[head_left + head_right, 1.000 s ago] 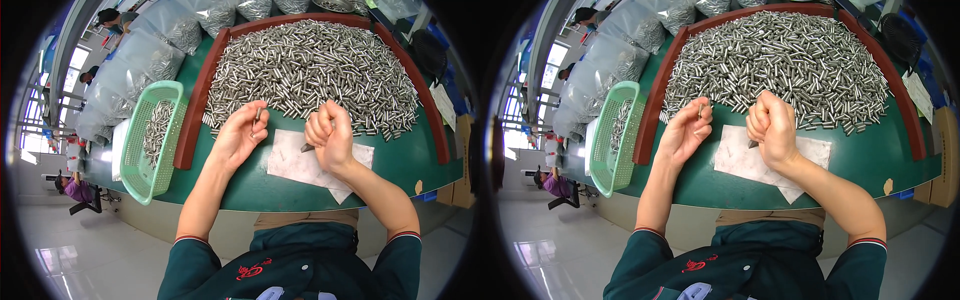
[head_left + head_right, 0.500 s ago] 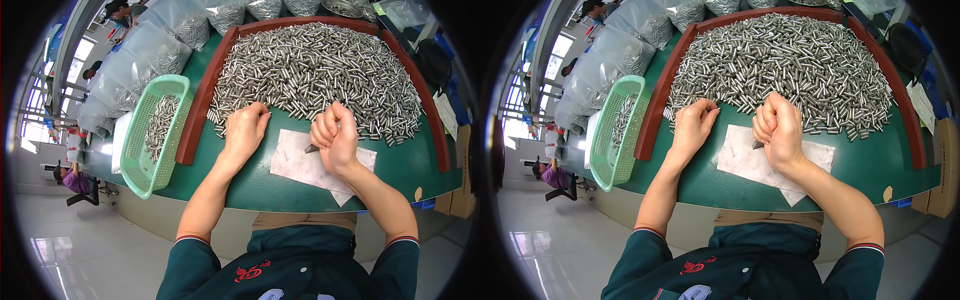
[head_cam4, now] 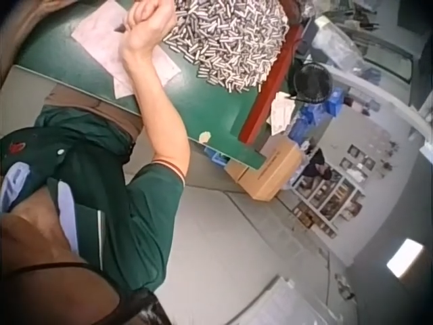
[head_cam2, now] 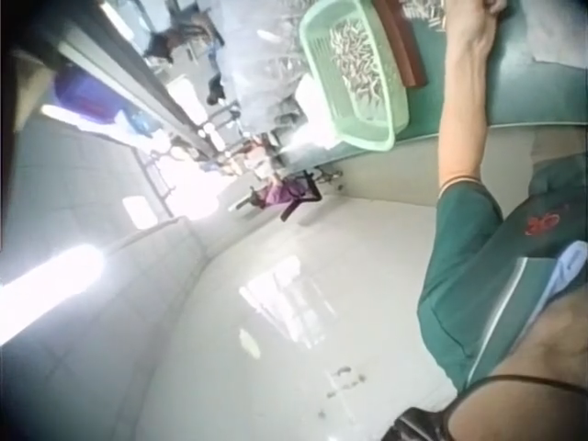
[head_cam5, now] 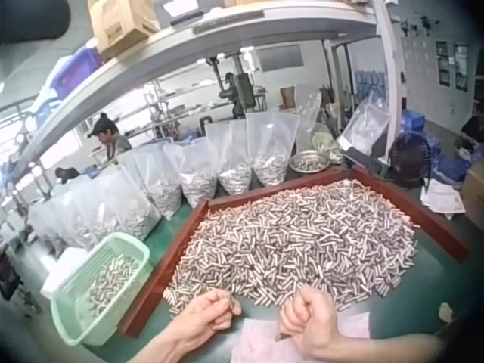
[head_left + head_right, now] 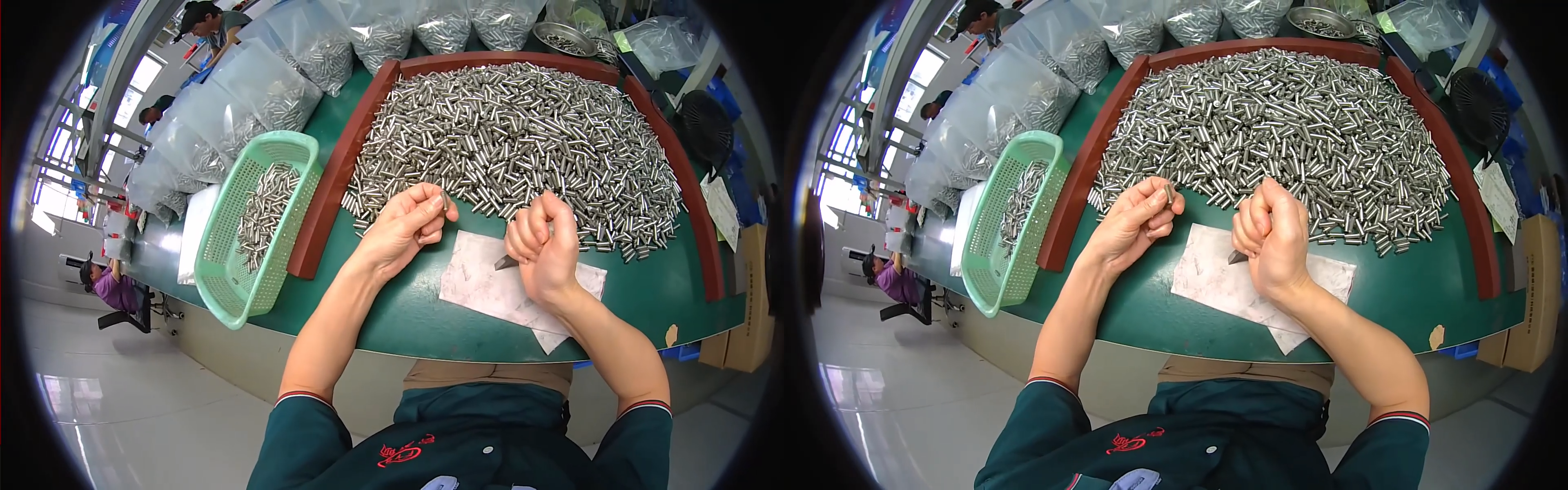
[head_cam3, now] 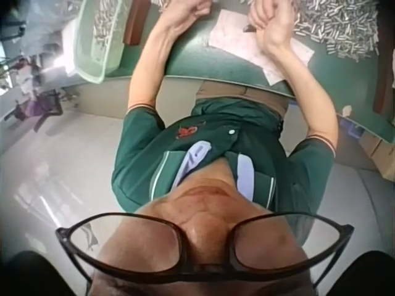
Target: A person at a manufacturing workbench manually inspects and sorts small cylindrical metal pins using a small tool.
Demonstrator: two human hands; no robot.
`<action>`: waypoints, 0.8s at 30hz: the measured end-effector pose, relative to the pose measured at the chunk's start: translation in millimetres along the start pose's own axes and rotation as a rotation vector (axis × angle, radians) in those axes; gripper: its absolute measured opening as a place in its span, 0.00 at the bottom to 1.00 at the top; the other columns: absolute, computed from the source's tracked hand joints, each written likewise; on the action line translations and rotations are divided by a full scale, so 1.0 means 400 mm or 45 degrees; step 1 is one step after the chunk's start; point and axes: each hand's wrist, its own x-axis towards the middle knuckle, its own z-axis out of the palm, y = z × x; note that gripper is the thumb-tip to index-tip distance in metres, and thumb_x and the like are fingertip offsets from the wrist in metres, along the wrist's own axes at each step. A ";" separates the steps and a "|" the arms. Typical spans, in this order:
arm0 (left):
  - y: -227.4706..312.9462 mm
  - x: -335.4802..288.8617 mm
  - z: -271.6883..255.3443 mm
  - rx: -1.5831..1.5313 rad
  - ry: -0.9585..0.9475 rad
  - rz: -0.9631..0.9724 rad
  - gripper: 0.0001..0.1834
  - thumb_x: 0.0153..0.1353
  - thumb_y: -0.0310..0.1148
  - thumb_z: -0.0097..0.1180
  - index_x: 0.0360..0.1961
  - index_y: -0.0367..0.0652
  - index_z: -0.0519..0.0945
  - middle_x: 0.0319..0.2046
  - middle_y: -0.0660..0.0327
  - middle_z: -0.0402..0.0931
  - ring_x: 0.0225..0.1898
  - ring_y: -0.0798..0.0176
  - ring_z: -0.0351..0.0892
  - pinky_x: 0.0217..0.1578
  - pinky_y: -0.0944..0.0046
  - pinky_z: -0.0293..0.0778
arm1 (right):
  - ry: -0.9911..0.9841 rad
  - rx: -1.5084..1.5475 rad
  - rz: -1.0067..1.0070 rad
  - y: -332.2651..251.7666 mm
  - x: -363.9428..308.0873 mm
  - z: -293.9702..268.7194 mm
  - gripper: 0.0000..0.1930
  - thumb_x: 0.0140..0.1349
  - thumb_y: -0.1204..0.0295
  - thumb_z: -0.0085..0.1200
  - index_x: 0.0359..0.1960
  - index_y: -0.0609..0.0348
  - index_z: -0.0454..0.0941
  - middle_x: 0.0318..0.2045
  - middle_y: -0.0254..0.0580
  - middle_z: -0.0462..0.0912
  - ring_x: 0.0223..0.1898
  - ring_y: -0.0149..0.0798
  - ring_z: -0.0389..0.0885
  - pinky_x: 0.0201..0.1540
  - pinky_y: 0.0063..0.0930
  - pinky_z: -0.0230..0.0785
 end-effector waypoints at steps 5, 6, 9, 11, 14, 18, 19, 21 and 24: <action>-0.003 0.003 -0.004 0.020 -0.012 0.021 0.05 0.59 0.31 0.49 0.33 0.42 0.69 0.28 0.62 0.70 0.19 0.78 0.55 0.20 0.79 0.55 | 0.006 0.007 0.006 -0.002 0.000 0.001 0.22 0.63 0.63 0.31 0.09 0.52 0.51 0.06 0.30 0.51 0.08 0.25 0.44 0.12 0.21 0.39; -0.004 0.003 -0.004 0.021 -0.008 0.016 0.05 0.59 0.31 0.49 0.33 0.42 0.70 0.28 0.62 0.70 0.19 0.79 0.56 0.20 0.79 0.55 | 0.008 0.009 0.007 -0.002 0.000 0.002 0.22 0.63 0.63 0.31 0.09 0.52 0.51 0.06 0.30 0.51 0.08 0.25 0.44 0.12 0.22 0.39; -0.004 0.002 -0.002 0.023 0.003 0.009 0.05 0.59 0.31 0.49 0.33 0.42 0.70 0.28 0.62 0.70 0.19 0.79 0.56 0.20 0.79 0.55 | 0.014 0.004 0.010 -0.003 0.000 0.002 0.22 0.63 0.63 0.31 0.09 0.52 0.51 0.06 0.30 0.51 0.08 0.26 0.44 0.12 0.22 0.40; -0.004 0.002 -0.002 0.023 0.010 0.006 0.05 0.59 0.31 0.49 0.33 0.42 0.70 0.28 0.62 0.70 0.19 0.79 0.56 0.20 0.79 0.55 | 0.019 -0.003 0.013 -0.003 0.000 0.002 0.22 0.63 0.63 0.31 0.09 0.52 0.51 0.06 0.30 0.51 0.08 0.26 0.44 0.12 0.22 0.40; -0.001 0.000 -0.003 -0.017 0.021 -0.030 0.05 0.59 0.31 0.48 0.34 0.41 0.70 0.27 0.62 0.70 0.18 0.79 0.55 0.19 0.79 0.55 | 0.020 0.003 0.014 -0.002 -0.001 0.002 0.22 0.62 0.63 0.31 0.09 0.52 0.51 0.06 0.30 0.51 0.08 0.26 0.44 0.12 0.22 0.40; 0.010 -0.003 0.009 -0.052 0.045 -0.092 0.08 0.60 0.31 0.47 0.37 0.38 0.71 0.25 0.62 0.72 0.16 0.79 0.54 0.18 0.79 0.53 | 0.029 -0.006 0.020 -0.004 0.000 0.003 0.21 0.62 0.64 0.31 0.10 0.52 0.51 0.06 0.30 0.51 0.08 0.25 0.45 0.12 0.22 0.40; 0.011 -0.004 0.010 -0.054 0.052 -0.108 0.08 0.60 0.31 0.46 0.38 0.37 0.71 0.25 0.61 0.73 0.16 0.79 0.54 0.17 0.79 0.53 | 0.026 -0.009 0.021 -0.005 0.000 0.003 0.21 0.62 0.64 0.31 0.10 0.52 0.51 0.06 0.30 0.51 0.08 0.25 0.45 0.12 0.21 0.40; 0.010 -0.003 0.009 -0.076 0.048 -0.117 0.09 0.60 0.29 0.46 0.39 0.37 0.71 0.25 0.61 0.72 0.16 0.79 0.54 0.17 0.80 0.53 | 0.026 -0.008 0.025 -0.005 0.000 0.001 0.21 0.62 0.64 0.31 0.10 0.52 0.51 0.06 0.30 0.51 0.08 0.25 0.45 0.12 0.21 0.40; 0.009 -0.002 0.005 -0.084 0.043 -0.130 0.09 0.61 0.29 0.44 0.40 0.36 0.70 0.26 0.61 0.71 0.16 0.79 0.55 0.16 0.80 0.54 | 0.022 -0.003 0.025 -0.005 0.000 0.001 0.20 0.62 0.64 0.31 0.10 0.52 0.51 0.06 0.30 0.51 0.09 0.25 0.45 0.12 0.21 0.40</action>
